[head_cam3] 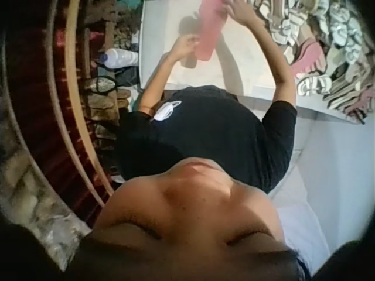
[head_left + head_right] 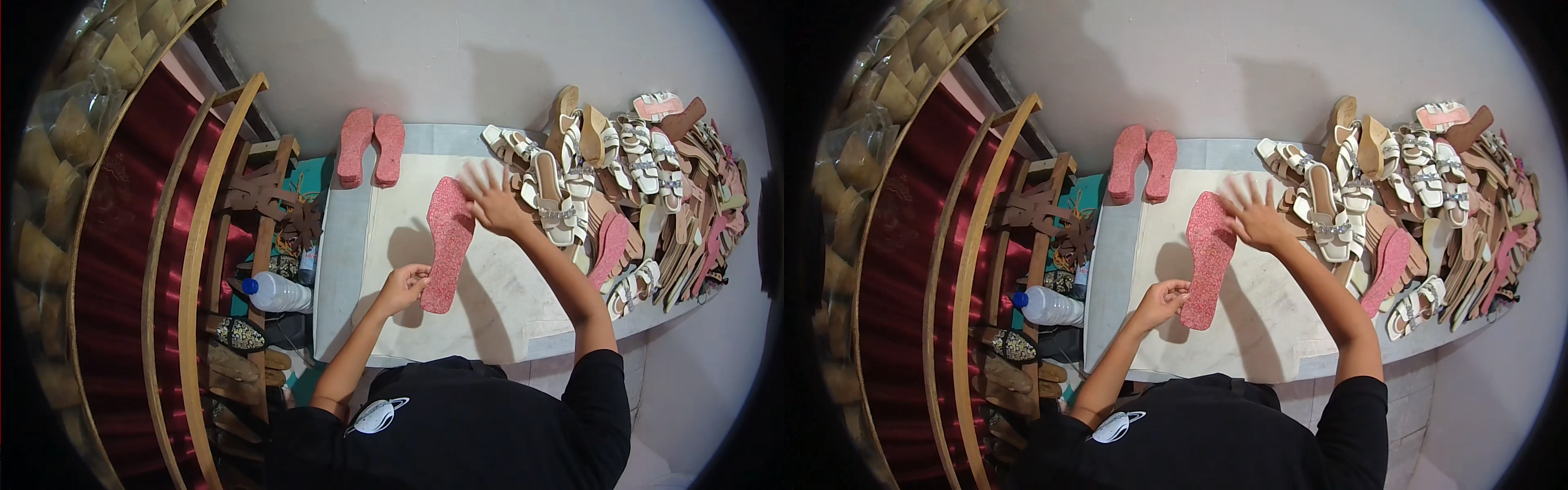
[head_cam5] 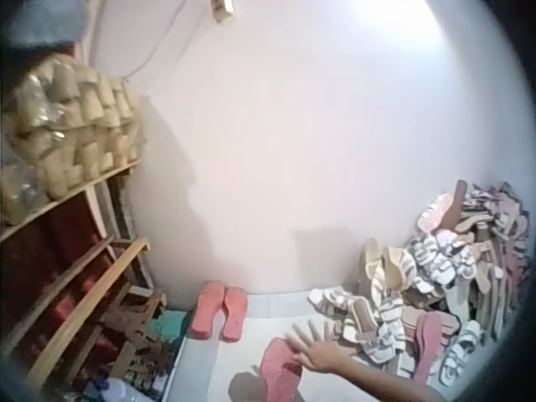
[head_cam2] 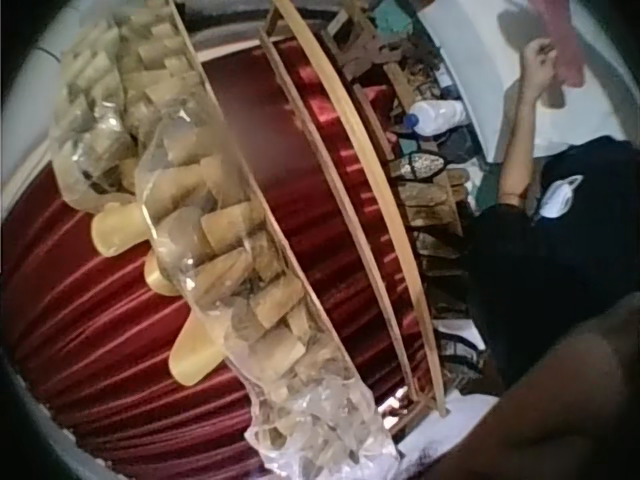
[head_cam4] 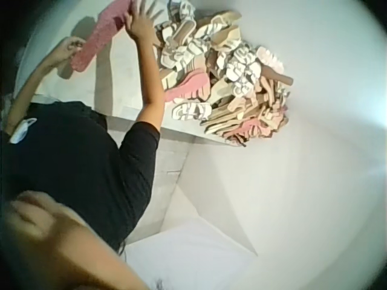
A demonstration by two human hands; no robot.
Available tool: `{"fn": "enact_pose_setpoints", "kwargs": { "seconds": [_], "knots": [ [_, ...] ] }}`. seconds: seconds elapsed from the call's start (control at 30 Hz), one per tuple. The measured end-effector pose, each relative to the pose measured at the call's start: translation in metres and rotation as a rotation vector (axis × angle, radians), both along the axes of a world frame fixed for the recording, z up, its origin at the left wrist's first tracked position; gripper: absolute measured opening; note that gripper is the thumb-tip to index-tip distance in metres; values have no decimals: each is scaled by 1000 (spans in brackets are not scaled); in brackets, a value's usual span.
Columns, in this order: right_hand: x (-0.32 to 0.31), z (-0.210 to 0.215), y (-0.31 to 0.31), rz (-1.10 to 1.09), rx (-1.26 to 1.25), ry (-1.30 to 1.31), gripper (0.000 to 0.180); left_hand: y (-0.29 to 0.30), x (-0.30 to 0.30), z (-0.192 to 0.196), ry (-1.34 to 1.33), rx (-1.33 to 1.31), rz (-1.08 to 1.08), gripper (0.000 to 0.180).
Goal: Organizing and sorting sandals and insoles on a workshop table.
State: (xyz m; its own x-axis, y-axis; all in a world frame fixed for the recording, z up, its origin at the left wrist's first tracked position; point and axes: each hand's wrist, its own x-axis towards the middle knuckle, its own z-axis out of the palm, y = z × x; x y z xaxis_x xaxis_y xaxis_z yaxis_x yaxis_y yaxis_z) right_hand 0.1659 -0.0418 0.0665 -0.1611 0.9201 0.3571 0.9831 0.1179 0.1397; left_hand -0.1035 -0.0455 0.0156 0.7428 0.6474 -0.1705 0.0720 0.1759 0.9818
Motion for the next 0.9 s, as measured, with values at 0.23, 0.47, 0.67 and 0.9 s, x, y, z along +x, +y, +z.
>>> {"fn": "enact_pose_setpoints", "kwargs": {
  "seconds": [0.23, 0.47, 0.67, 0.9],
  "knots": [
    [-24, -4, -1, 850, -215, -86, 49, -4, 0, 9, 36, 11, 6, 24],
    [24, 4, 46, -71, 31, -7, 51, -5, 6, -5, 32, 9, 19, 25],
    [-44, -26, -1, 366, 2, 261, 54, 2, 2, -8, 37, -87, 123, 25],
    [-47, -51, 4, -135, 86, 264, 43, 16, -5, -21, 10, 56, 154, 25]
  ]
}}
